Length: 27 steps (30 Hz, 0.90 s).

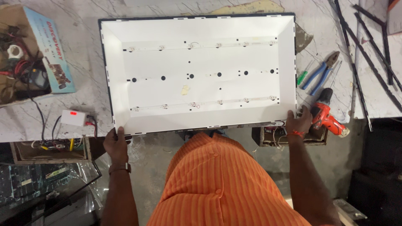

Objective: The person installs LED light strips into a white rectangular fixture. They connect wires to the strips, test the lights, and then remove one strip from the fixture.

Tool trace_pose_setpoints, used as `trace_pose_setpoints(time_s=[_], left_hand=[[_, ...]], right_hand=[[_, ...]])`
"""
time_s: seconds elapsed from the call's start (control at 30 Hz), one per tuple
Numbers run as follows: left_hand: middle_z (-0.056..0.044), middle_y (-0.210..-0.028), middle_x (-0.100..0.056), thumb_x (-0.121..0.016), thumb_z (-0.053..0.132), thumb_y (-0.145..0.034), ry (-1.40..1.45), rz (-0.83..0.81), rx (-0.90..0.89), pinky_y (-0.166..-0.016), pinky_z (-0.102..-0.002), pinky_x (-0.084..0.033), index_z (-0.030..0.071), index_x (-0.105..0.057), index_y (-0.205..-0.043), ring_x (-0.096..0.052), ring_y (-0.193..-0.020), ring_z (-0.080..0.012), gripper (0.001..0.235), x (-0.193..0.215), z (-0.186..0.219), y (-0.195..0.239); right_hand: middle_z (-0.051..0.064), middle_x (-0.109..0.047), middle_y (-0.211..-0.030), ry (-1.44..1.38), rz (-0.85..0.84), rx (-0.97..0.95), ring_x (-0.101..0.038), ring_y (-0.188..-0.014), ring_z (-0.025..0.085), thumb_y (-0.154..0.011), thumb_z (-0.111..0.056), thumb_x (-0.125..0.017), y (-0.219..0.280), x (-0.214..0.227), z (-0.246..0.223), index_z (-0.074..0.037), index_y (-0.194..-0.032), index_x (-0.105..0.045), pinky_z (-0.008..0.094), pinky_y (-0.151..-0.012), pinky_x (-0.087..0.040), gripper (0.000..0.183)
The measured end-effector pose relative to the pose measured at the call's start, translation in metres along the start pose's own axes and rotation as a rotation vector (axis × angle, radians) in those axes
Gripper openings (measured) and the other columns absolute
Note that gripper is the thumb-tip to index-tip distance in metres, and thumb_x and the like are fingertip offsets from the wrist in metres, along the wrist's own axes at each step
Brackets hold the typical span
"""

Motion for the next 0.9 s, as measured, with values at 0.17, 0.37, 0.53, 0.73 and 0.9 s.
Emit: trace_pose_setpoints(time_s=[0.17,0.37,0.53,0.73,0.9], left_hand=[[-0.007,-0.091,-0.069,-0.064,0.015,-0.106,-0.016,0.001,-0.094,-0.055,-0.026,-0.054,-0.006,-0.067,-0.12,-0.066,-0.069,-0.0118,0.025,0.0,0.009,0.008],[-0.007,-0.096,-0.068,-0.059,0.015,-0.107,0.142,0.043,-0.001,-0.055,-0.027,-0.055,-0.006,-0.066,-0.122,-0.07,-0.069,-0.016,0.026,0.0,-0.002,0.012],[-0.01,-0.096,-0.07,-0.059,0.016,-0.107,0.185,0.058,0.099,-0.057,-0.029,-0.056,-0.005,-0.065,-0.123,-0.07,-0.069,-0.0183,0.027,0.0,-0.005,0.012],[-0.009,-0.101,-0.07,-0.058,0.02,-0.106,0.217,0.066,0.152,-0.06,-0.031,-0.058,-0.004,-0.061,-0.128,-0.073,-0.072,-0.0209,0.033,0.002,-0.009,0.022],[-0.013,-0.102,-0.073,-0.051,0.031,-0.109,0.194,0.06,0.164,-0.06,-0.032,-0.056,-0.003,-0.055,-0.135,-0.071,-0.071,-0.0214,0.043,0.009,-0.045,0.046]], right_hand=[[0.029,-0.05,-0.15,0.171,0.039,0.327,-0.044,-0.14,0.043,-0.09,-0.026,-0.083,0.048,0.009,-0.109,0.005,-0.141,-0.056,0.055,-0.113,-0.033,0.066],[0.019,-0.066,-0.13,-0.275,-0.475,0.567,-0.063,-0.118,0.034,-0.093,-0.027,-0.077,0.106,-0.024,-0.253,-0.003,-0.138,-0.058,0.044,-0.102,-0.051,0.055],[0.014,-0.071,-0.108,-0.27,-0.825,0.575,-0.068,-0.094,0.029,-0.092,-0.035,-0.076,0.131,-0.055,-0.334,-0.005,-0.138,-0.057,0.043,-0.082,-0.055,0.058],[0.012,-0.073,-0.086,-0.404,-0.675,0.637,-0.068,-0.075,0.027,-0.095,-0.02,-0.071,0.124,-0.066,-0.373,-0.009,-0.102,-0.078,0.04,-0.072,-0.054,0.015],[0.012,-0.074,-0.086,-0.54,-0.576,0.555,-0.07,-0.069,0.022,-0.094,-0.019,-0.073,0.117,-0.064,-0.351,-0.006,-0.095,-0.076,0.034,-0.062,-0.055,0.014]])
Point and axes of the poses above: each hand's wrist, its own y-axis away from the middle knuckle, its own x-axis out of the back of the hand, z = x × y, the point moved 8 cm from there along -y, towards the middle knuckle
